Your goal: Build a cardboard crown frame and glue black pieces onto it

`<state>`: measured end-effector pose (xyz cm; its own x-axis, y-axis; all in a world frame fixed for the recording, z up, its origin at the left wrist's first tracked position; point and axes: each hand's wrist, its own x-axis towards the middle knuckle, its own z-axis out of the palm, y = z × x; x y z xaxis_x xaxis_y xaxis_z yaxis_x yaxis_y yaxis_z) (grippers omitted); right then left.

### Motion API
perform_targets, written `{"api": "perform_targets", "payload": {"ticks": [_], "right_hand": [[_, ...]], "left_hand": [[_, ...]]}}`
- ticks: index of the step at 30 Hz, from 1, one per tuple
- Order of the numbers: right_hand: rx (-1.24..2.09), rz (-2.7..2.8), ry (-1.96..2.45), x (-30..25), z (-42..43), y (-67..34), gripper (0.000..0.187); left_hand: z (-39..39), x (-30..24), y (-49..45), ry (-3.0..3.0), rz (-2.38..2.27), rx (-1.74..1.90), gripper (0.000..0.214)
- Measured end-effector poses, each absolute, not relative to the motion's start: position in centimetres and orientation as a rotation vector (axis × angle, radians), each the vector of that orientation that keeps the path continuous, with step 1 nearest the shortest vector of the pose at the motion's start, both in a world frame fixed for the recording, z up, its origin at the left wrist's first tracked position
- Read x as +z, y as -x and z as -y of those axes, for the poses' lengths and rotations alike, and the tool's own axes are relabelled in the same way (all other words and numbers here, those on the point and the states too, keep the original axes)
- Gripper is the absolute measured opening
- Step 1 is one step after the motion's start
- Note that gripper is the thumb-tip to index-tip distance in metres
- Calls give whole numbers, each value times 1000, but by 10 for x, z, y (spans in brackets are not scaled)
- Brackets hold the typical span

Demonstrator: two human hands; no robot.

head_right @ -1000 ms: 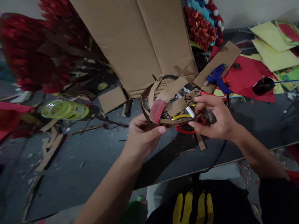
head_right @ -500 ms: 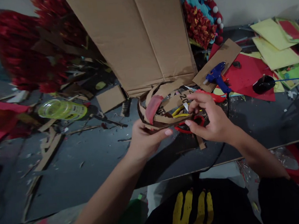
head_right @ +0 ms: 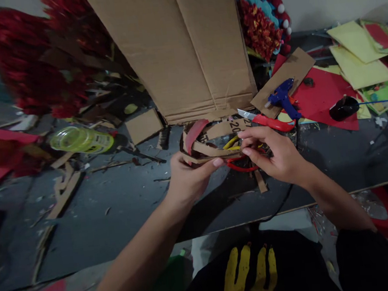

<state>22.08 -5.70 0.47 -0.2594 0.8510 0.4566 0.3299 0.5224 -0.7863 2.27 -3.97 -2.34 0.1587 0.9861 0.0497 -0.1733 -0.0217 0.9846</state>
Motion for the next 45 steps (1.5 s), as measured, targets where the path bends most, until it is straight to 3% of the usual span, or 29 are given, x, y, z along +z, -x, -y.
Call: {"api": "perform_targets", "payload": {"ticks": [15, 45], "right_hand": [[516, 1906, 930, 10, 55, -220, 12], [456, 1963, 1044, 12, 59, -209, 14]], "left_hand": [[41, -20, -27, -1163, -998, 1207, 36], [39, -21, -35, -1074, -955, 1269, 26]]}}
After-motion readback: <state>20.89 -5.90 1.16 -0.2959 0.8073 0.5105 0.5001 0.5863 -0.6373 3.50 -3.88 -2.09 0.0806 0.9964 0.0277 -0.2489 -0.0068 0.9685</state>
